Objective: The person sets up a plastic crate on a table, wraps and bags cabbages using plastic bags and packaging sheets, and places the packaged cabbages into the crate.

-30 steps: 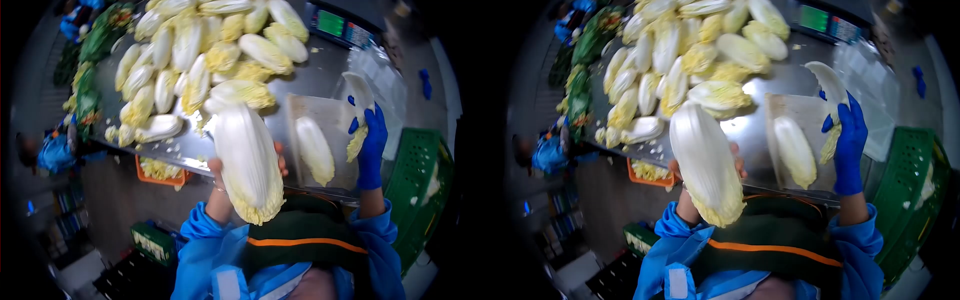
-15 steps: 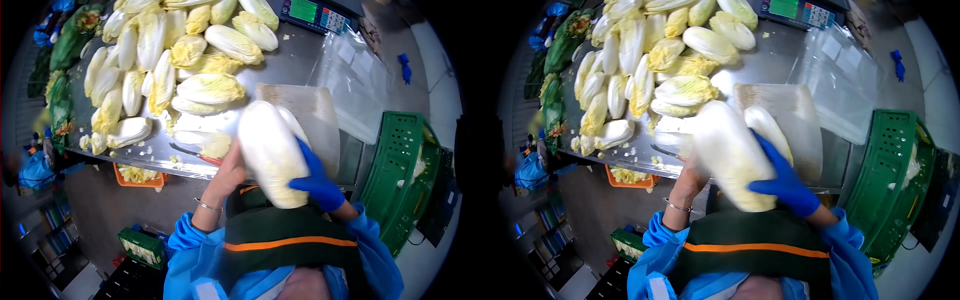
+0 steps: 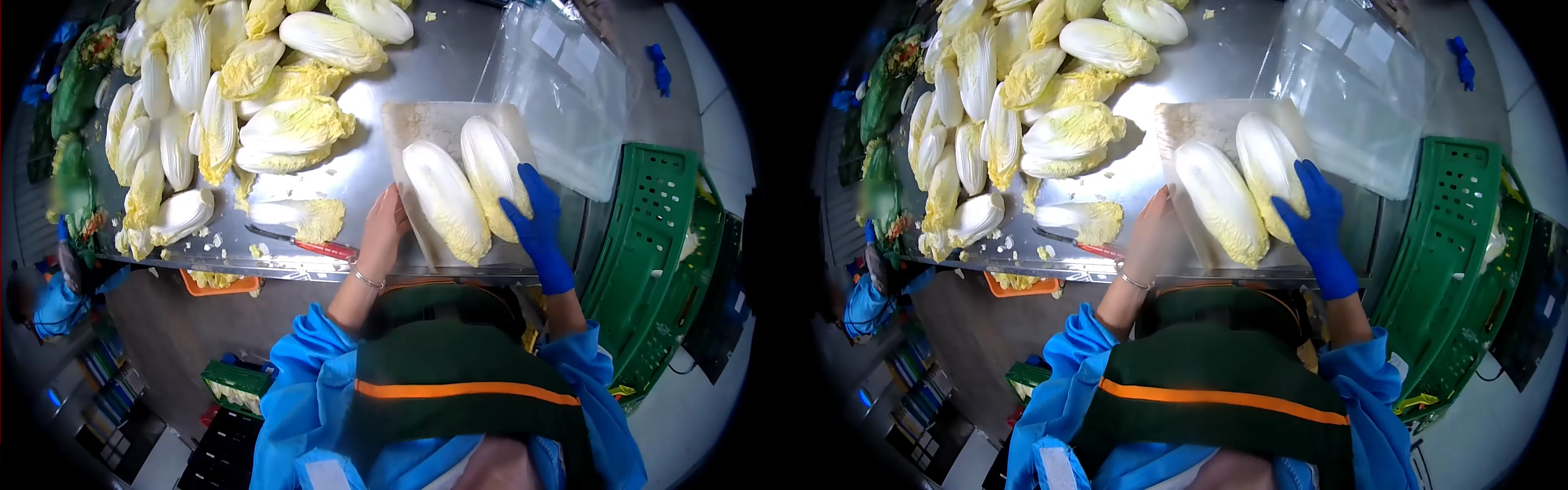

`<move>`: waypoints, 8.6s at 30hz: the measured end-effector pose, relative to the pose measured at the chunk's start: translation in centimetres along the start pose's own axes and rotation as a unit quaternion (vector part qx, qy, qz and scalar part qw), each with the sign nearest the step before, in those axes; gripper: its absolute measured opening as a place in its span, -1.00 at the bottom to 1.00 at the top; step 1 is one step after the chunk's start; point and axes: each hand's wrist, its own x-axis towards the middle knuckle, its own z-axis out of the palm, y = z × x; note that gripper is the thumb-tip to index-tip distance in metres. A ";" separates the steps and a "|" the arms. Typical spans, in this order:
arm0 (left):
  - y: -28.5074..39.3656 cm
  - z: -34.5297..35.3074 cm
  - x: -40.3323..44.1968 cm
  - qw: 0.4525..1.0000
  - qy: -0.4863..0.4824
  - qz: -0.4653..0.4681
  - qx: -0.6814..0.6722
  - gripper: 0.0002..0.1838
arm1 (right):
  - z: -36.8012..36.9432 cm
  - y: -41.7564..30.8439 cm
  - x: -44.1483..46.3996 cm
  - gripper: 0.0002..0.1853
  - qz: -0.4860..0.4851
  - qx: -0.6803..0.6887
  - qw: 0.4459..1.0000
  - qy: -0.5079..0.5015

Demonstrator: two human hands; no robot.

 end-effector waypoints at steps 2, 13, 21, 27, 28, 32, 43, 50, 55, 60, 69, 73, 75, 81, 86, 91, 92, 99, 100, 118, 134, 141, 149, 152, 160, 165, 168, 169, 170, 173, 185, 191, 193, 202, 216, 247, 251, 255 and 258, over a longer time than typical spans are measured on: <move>-0.4 -0.1 0.8 0.990 -0.006 -0.045 -0.130 -0.49 | -1.6 1.2 1.6 -0.33 -0.016 -0.072 0.997 -0.009; 2.9 2.9 3.9 0.986 -0.083 0.007 0.146 -0.15 | 0.2 0.8 6.9 -0.41 0.085 0.067 0.985 -0.135; 0.5 5.9 2.7 0.924 -0.081 0.175 0.331 0.16 | 3.0 -2.9 7.4 -0.31 0.088 -0.006 0.991 -0.104; 0.8 4.1 5.3 0.982 -0.126 0.118 0.082 -0.03 | 3.4 -0.1 7.5 -0.45 0.156 0.134 0.978 -0.031; 1.0 5.1 5.0 0.965 -0.090 0.163 0.185 0.02 | 2.8 -0.7 7.6 -0.45 0.172 0.162 0.971 -0.026; 0.1 5.7 4.9 0.892 -0.008 0.207 0.401 0.20 | 1.2 -1.1 7.0 -0.47 0.152 0.183 0.971 -0.014; 1.4 1.4 4.6 0.962 -0.046 -0.140 -0.230 -0.33 | 2.5 0.9 4.5 -0.47 0.159 0.108 0.981 0.001; 0.3 5.0 4.4 0.882 0.004 0.215 0.420 0.00 | 1.0 -3.2 7.1 -0.25 0.251 0.060 0.959 -0.116; 0.3 7.3 4.4 0.819 0.025 0.272 0.505 0.02 | 2.2 -5.8 6.8 -0.04 0.241 -0.059 0.959 -0.139; 1.7 9.3 2.9 0.825 0.004 0.305 0.475 0.03 | 2.4 -3.9 7.0 -0.28 0.244 0.103 0.962 -0.062; -0.6 6.7 5.5 0.875 -0.001 0.248 0.416 0.15 | -1.0 -1.9 8.5 -0.42 0.151 0.093 0.977 -0.121; 1.5 8.8 2.9 0.828 -0.027 0.207 0.521 0.16 | 5.1 -0.2 9.1 -0.04 0.162 0.085 0.979 -0.088; 0.9 9.3 2.8 0.797 -0.016 0.206 0.568 0.12 | 0.4 -7.4 9.0 0.07 0.273 0.023 0.954 -0.125; 2.3 9.3 1.6 0.803 -0.067 0.332 0.491 -0.17 | 2.8 -0.8 6.7 -0.26 0.175 0.267 0.944 0.082; 5.5 10.4 5.8 0.938 -0.062 0.246 0.237 -0.58 | -2.8 0.6 4.3 -0.49 0.234 0.429 0.861 0.144; 4.5 15.3 17.4 0.720 -0.236 0.526 0.387 -0.72 | -4.2 2.4 0.8 -0.41 0.321 0.457 0.821 0.120; 3.6 15.7 19.1 0.693 -0.264 0.508 0.438 -0.73 | -3.4 3.2 0.3 -0.35 0.311 0.434 0.838 0.113; 4.8 15.9 22.3 0.801 -0.308 0.308 0.410 -0.82 | -2.4 -0.1 -0.1 -0.20 0.164 0.433 0.871 0.162; 5.3 16.3 23.5 0.744 -0.298 0.403 0.442 -0.83 | -2.4 -0.3 -0.2 -0.19 0.160 0.440 0.867 0.168; 7.6 14.2 19.1 0.604 -0.234 0.386 0.657 -0.81 | -1.0 -0.4 1.7 -0.32 0.103 0.313 0.922 0.202; 7.1 9.1 21.5 0.552 -0.199 0.446 0.676 -0.78 | -0.7 -2.7 2.8 -0.31 0.096 0.315 0.928 0.176; 7.3 7.8 16.4 0.617 -0.049 0.370 0.693 -0.88 | 1.2 -3.7 4.7 -0.33 0.062 0.143 0.976 0.152; 4.7 5.4 20.4 0.635 -0.113 0.442 0.624 -0.68 | 0.6 -3.8 1.1 -0.37 0.130 0.401 0.881 0.214; 4.4 7.6 21.0 0.641 -0.128 0.447 0.610 -0.81 | 0.8 -2.8 0.6 -0.35 0.145 0.350 0.903 0.203; 5.5 4.7 21.8 0.610 0.025 0.390 0.689 -0.93 | 1.9 -0.4 1.5 -0.25 0.169 0.114 0.961 0.189; 6.1 5.1 20.5 0.548 -0.098 0.378 0.739 -0.91 | 1.0 -1.0 0.4 -0.34 0.189 0.293 0.922 0.170; 5.6 5.9 20.0 0.558 -0.125 0.421 0.704 -0.86 | 2.2 -1.6 -2.7 -0.47 0.221 0.431 0.841 0.243; 3.7 6.2 20.0 0.564 -0.139 0.438 0.686 -0.84 | 2.5 -1.8 -3.4 -0.50 0.230 0.414 0.848 0.238; 1.8 6.5 20.0 0.569 -0.154 0.455 0.668 -0.82 | 2.9 -2.3 -4.0 -0.52 0.242 0.396 0.855 0.231; -1.0 7.9 20.8 0.557 -0.191 0.520 0.618 -0.78 | 1.7 -4.5 -1.2 -0.62 0.129 0.309 0.910 0.245; 8.6 7.2 12.1 0.751 -0.030 0.480 0.451 -0.92 | 5.0 -6.6 3.8 -0.57 0.146 0.009 0.973 0.178; 4.5 5.6 12.7 0.901 0.061 0.340 0.262 -0.84 | 3.0 -5.7 4.1 -0.60 0.033 0.092 0.987 0.130; 4.8 4.8 15.2 0.813 -0.015 0.393 0.430 -0.73 | 3.1 -6.1 4.0 -0.61 0.032 0.042 0.989 0.135; 2.7 4.4 19.2 0.693 -0.121 0.381 0.601 -0.58 | 2.3 -3.9 4.4 -0.38 0.129 -0.032 0.991 0.030; 4.6 7.7 21.0 0.862 0.053 0.369 0.343 -0.81 | 0.9 -8.4 2.4 -0.45 0.009 0.151 0.982 0.115; 1.9 3.3 11.4 0.995 0.070 -0.033 0.062 -0.07 | 2.7 4.3 4.3 -0.74 0.225 0.344 0.911 0.004; 1.4 2.9 9.6 0.985 0.152 -0.006 0.077 -0.42 | 6.2 8.4 1.1 -0.73 0.168 0.250 0.946 -0.119; -0.1 2.4 6.3 0.952 0.184 0.072 0.234 -0.68 | 6.0 8.6 -6.2 -0.72 0.262 0.294 0.909 -0.137; -0.3 3.0 5.3 0.870 0.236 0.352 0.251 -0.78 | 4.1 6.3 -4.2 -0.69 0.234 0.363 0.901 -0.053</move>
